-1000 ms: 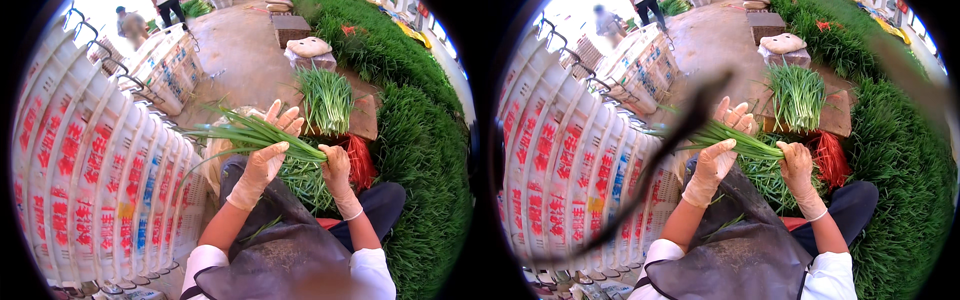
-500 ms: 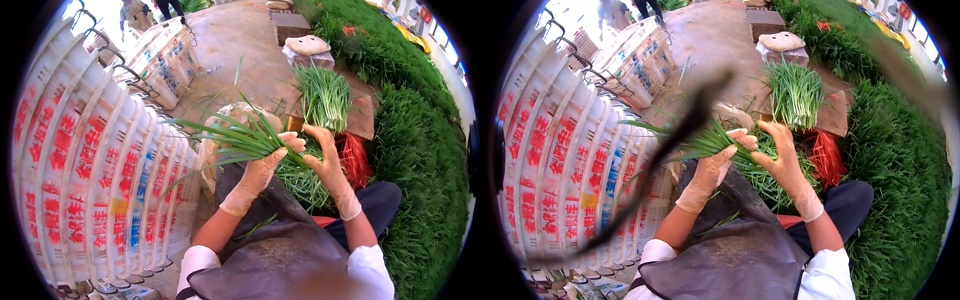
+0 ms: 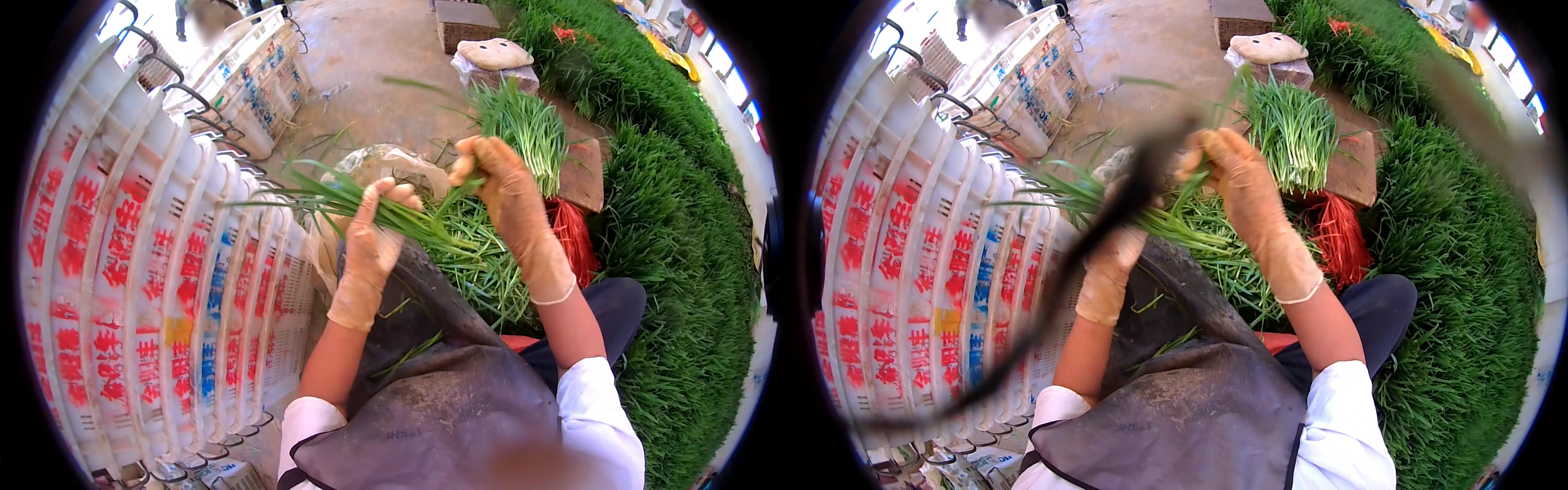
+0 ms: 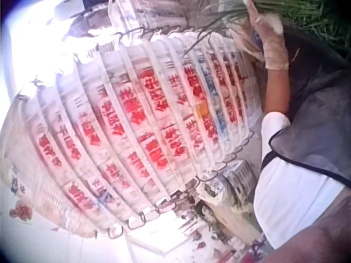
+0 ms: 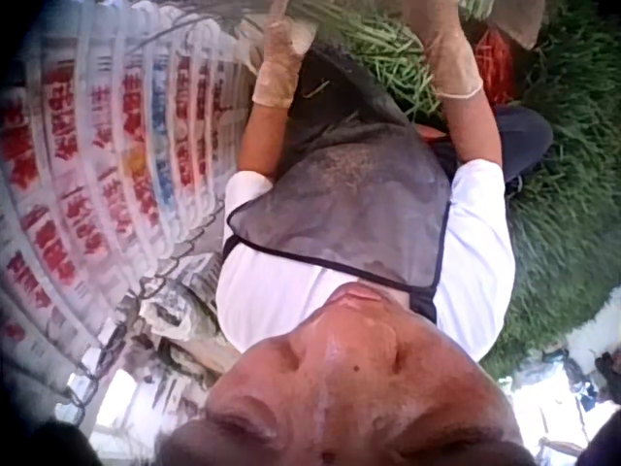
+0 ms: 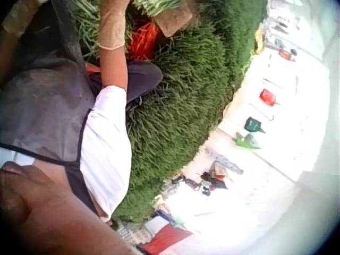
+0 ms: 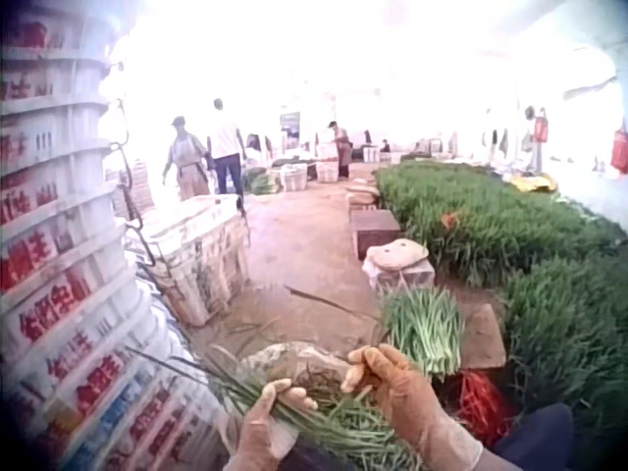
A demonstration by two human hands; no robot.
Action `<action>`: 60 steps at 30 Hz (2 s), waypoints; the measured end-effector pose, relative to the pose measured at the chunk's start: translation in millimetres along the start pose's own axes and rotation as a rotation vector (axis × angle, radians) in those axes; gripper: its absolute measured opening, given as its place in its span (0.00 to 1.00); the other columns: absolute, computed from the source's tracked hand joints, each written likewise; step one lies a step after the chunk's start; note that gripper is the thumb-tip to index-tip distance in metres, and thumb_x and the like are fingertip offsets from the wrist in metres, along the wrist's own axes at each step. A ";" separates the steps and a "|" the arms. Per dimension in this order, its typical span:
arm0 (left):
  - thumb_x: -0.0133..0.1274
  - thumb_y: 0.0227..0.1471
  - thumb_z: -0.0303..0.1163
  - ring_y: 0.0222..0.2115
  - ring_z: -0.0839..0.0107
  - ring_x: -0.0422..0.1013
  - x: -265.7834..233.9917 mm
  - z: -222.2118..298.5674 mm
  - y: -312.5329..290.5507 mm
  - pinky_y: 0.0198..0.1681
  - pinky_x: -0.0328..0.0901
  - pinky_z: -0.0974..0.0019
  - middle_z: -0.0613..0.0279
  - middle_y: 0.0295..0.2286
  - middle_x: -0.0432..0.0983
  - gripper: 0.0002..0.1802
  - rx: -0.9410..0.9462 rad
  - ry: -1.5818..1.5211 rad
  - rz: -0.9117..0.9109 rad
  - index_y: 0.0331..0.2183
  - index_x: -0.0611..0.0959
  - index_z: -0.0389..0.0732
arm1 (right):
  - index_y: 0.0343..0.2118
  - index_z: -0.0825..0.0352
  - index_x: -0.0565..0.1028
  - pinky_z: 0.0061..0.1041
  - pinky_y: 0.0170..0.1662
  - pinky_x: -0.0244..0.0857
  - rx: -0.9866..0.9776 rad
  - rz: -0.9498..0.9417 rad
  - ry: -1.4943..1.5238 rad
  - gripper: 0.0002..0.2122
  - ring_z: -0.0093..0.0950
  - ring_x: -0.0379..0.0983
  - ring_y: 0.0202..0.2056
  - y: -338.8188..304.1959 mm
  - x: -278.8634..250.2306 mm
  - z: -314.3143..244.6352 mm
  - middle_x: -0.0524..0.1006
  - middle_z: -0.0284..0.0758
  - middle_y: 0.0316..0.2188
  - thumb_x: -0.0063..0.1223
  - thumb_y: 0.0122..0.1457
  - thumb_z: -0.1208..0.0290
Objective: The person sorts green vegetable stalks by hand, bundles them together with a red tie, and places the finished bundle onto a pile.
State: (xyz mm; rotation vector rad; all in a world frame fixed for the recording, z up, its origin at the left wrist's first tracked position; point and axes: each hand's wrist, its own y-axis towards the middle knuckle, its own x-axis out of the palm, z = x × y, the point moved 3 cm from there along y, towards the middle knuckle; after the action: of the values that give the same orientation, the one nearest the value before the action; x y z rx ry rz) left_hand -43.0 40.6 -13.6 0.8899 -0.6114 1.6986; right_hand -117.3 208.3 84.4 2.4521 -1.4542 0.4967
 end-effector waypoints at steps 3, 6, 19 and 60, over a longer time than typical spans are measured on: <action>0.48 0.60 0.40 0.23 0.74 0.61 -31.6 29.1 5.9 0.42 0.63 0.62 0.70 0.20 0.62 0.14 0.004 -0.274 0.139 0.39 0.78 0.40 | 0.38 0.67 0.74 0.22 0.36 0.63 -0.078 -0.047 0.225 0.10 0.16 0.63 0.22 0.2 -15.1 -9.2 0.64 0.23 0.18 0.50 0.63 0.65; 0.47 0.60 0.40 0.22 0.75 0.59 -44.2 51.9 7.7 0.39 0.62 0.63 0.72 0.19 0.58 0.14 0.075 -0.330 -0.018 0.39 0.78 0.41 | 0.35 0.68 0.75 0.17 0.28 0.60 -0.129 0.011 0.352 0.07 0.13 0.56 0.18 -10.8 -48.5 -25.7 0.61 0.22 0.18 0.53 0.60 0.69; 0.41 0.63 0.38 0.20 0.78 0.56 -29.8 94.0 -11.4 0.36 0.60 0.69 0.73 0.17 0.57 0.16 0.180 -0.327 -0.112 0.43 0.79 0.39 | 0.57 0.73 0.63 0.33 0.55 0.63 -0.290 -0.093 -1.016 0.29 0.40 0.71 0.50 82.1 24.4 -17.6 0.72 0.49 0.49 0.51 0.59 0.55; 0.51 0.52 0.61 0.16 0.77 0.62 -34.1 -277.4 264.8 0.19 0.56 0.72 0.67 0.19 0.68 0.35 -0.512 1.149 0.136 0.44 0.78 0.37 | 0.32 0.68 0.77 0.41 0.36 0.70 0.445 0.327 -1.561 0.21 0.42 0.77 0.31 106.9 -250.5 44.9 0.79 0.42 0.25 0.41 0.62 0.53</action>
State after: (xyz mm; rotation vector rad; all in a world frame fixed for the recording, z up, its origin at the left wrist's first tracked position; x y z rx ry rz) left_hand -362.4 155.2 -195.6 -0.5207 -0.2633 1.7257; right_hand -315.5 340.5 -55.2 2.9280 -2.3453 -1.6127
